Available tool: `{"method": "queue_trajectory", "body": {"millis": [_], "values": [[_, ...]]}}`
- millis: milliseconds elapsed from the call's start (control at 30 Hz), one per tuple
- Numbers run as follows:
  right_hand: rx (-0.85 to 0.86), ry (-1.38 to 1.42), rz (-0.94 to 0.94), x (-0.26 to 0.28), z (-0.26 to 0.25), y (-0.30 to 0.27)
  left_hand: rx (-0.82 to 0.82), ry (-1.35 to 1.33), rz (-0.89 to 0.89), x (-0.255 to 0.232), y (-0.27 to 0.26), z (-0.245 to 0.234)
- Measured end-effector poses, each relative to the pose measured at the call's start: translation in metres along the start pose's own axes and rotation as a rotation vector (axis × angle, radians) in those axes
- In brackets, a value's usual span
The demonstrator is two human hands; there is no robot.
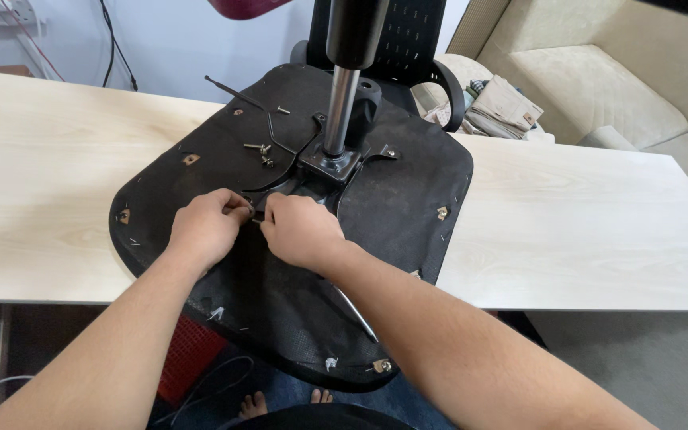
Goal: The person uses a screwdriver to tighten screws into the underside of an office chair seat, securing the metal mounting plate to the chair base. The person works on multiple screws in sequence.
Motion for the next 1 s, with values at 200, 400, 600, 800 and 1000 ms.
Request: {"method": "queue_trajectory", "body": {"millis": [200, 400, 600, 800, 1000], "values": [[0.035, 0.343, 0.108, -0.016, 0.003, 0.002, 0.068, -0.082, -0.068, 0.004, -0.004, 0.009], [-0.009, 0.392, 0.124, -0.020, -0.001, 0.003, 0.090, -0.139, -0.121, 0.002, -0.009, 0.009], [0.006, 0.400, 0.127, -0.019, -0.001, 0.002, 0.123, -0.120, -0.177, 0.002, -0.010, 0.013], [-0.003, 0.465, 0.106, -0.015, 0.001, 0.002, 0.154, -0.264, -0.107, -0.001, -0.009, 0.014], [-0.033, 0.493, 0.085, -0.019, -0.001, 0.001, 0.141, -0.347, -0.078, -0.002, -0.007, 0.014]]}}
Point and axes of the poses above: each hand's wrist, its own y-axis towards the middle knuckle, its own z-axis out of the palm, x = y × z, the point moved 10 cm from there along y, towards the middle knuckle, and after that the axes turned 5 degrees about -x, right-handed, at the moved point
